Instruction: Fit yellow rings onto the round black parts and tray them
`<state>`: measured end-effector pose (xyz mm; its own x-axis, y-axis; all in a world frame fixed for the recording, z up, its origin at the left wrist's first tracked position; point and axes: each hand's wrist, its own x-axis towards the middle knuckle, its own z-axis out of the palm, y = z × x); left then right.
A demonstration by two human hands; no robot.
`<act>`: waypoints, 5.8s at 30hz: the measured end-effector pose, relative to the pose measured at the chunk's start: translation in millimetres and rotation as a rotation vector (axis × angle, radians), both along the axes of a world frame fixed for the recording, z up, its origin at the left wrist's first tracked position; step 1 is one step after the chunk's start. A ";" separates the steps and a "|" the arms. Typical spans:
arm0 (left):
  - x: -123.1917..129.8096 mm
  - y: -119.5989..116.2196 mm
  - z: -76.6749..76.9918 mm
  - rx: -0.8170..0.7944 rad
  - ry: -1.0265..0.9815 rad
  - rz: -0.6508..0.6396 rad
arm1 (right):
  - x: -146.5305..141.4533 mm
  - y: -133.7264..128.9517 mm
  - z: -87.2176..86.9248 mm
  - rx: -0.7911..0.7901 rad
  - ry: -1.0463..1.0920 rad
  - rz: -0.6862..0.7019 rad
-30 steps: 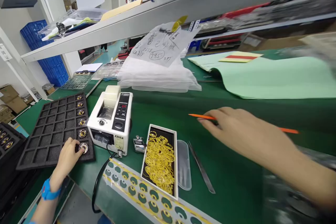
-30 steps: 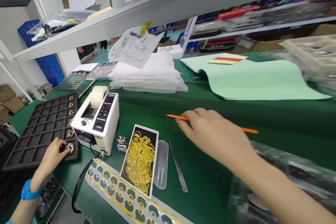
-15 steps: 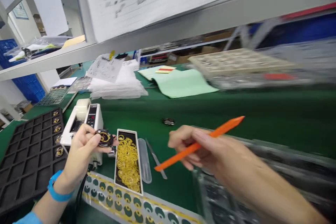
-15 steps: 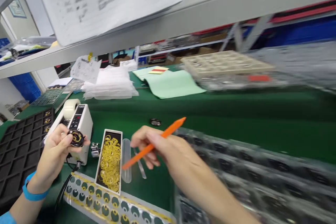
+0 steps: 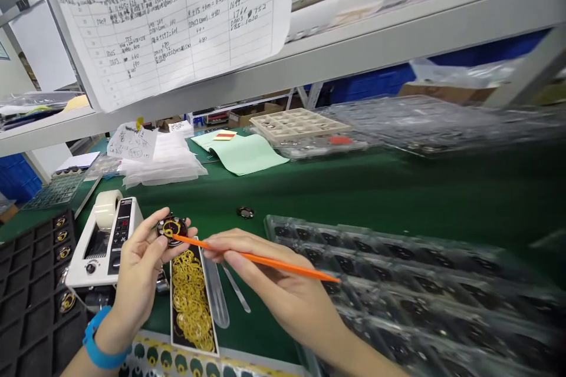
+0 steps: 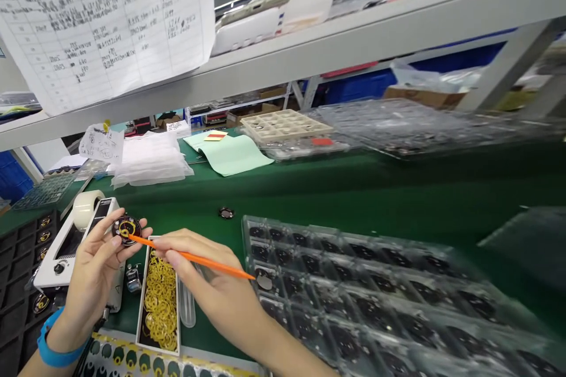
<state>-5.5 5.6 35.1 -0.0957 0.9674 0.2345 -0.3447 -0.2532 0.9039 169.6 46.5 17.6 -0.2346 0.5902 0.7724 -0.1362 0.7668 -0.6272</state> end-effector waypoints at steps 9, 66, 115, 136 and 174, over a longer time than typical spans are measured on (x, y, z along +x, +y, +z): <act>-3.3 -4.3 7.5 -0.086 0.022 0.027 | 15.3 9.9 -2.7 0.688 -0.359 -0.030; 15.1 4.8 -18.7 -0.102 0.320 0.159 | -9.8 -18.1 -18.6 0.295 -0.264 -0.326; 0.0 -8.7 1.6 0.164 0.351 0.333 | 78.2 29.4 1.9 -0.298 -0.977 -0.525; 6.9 3.0 -21.5 -0.196 0.504 0.147 | 125.8 11.0 -33.0 -0.494 -1.413 -0.392; 16.0 3.6 -26.2 -0.214 0.380 -0.043 | 152.5 -43.4 -57.9 -0.099 -1.451 -0.269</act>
